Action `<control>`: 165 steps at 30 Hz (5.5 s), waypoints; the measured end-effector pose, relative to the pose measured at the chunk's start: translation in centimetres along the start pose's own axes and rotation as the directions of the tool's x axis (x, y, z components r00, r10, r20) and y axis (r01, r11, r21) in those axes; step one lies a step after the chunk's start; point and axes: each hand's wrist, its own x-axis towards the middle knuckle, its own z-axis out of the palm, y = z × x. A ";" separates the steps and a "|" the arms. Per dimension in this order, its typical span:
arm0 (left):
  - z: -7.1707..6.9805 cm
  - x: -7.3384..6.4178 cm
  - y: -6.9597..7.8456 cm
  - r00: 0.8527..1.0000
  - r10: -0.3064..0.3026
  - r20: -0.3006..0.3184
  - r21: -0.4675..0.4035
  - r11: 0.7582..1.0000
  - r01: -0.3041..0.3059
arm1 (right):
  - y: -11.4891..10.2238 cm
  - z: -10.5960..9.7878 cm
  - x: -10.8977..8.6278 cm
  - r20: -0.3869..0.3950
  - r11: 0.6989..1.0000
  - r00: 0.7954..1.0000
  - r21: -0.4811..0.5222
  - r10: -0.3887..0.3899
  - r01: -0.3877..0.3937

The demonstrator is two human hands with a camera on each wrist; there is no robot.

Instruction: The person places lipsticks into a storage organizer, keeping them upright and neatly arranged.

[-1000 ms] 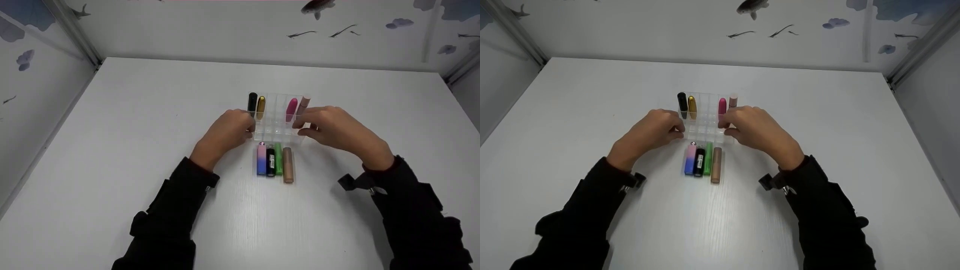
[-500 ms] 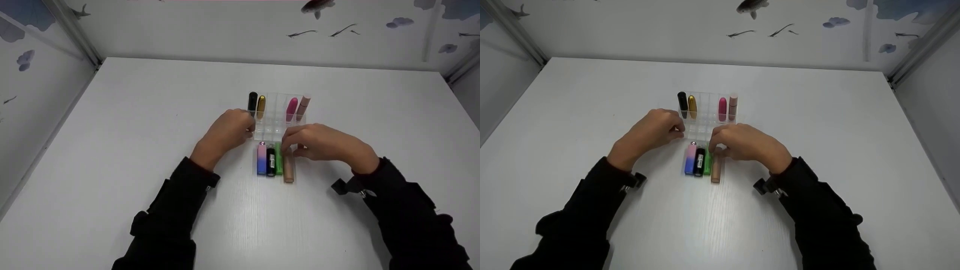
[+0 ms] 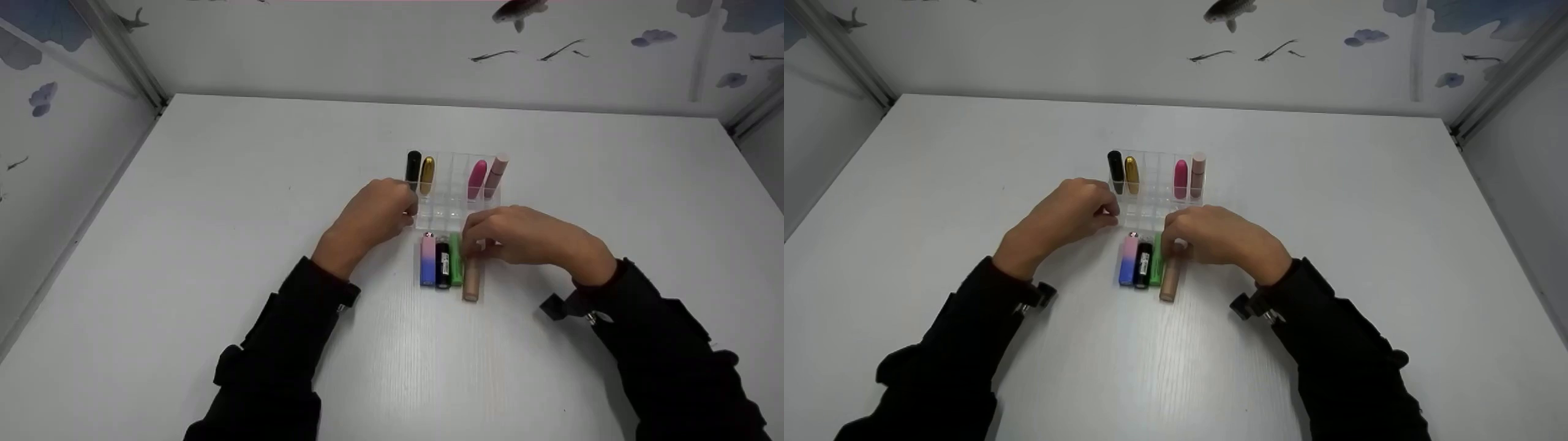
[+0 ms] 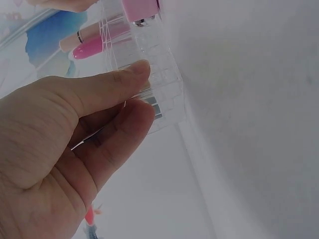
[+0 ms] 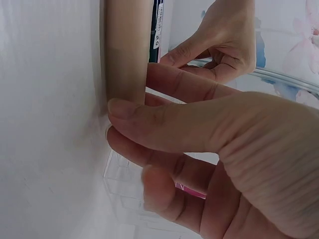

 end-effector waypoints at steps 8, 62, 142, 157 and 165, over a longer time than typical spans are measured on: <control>0.1 0.0 0.0 1.000 -0.009 0.007 -0.005 1.000 0.009 | 0.2 0.2 -0.1 -0.001 1.000 1.000 -0.007 -0.016 0.016; -0.2 -0.1 0.1 1.000 0.013 0.003 -0.013 1.000 -0.013 | 0.1 -1.4 -1.1 -0.224 0.997 0.972 -0.060 -0.065 0.053; -2.3 -0.7 3.3 0.994 0.028 0.108 -0.035 0.999 -0.024 | 0.2 -1.3 -0.5 -0.527 0.977 0.823 0.133 0.212 -0.167; -1.4 -0.5 4.8 0.983 0.035 0.182 -0.092 0.996 -0.018 | -0.3 -1.5 -0.5 -0.488 0.916 0.808 0.371 0.332 -0.153; -1.2 -0.5 5.4 0.982 0.066 0.174 -0.120 0.992 -0.046 | -0.5 -1.5 -0.2 -0.434 0.862 0.796 0.462 0.423 -0.206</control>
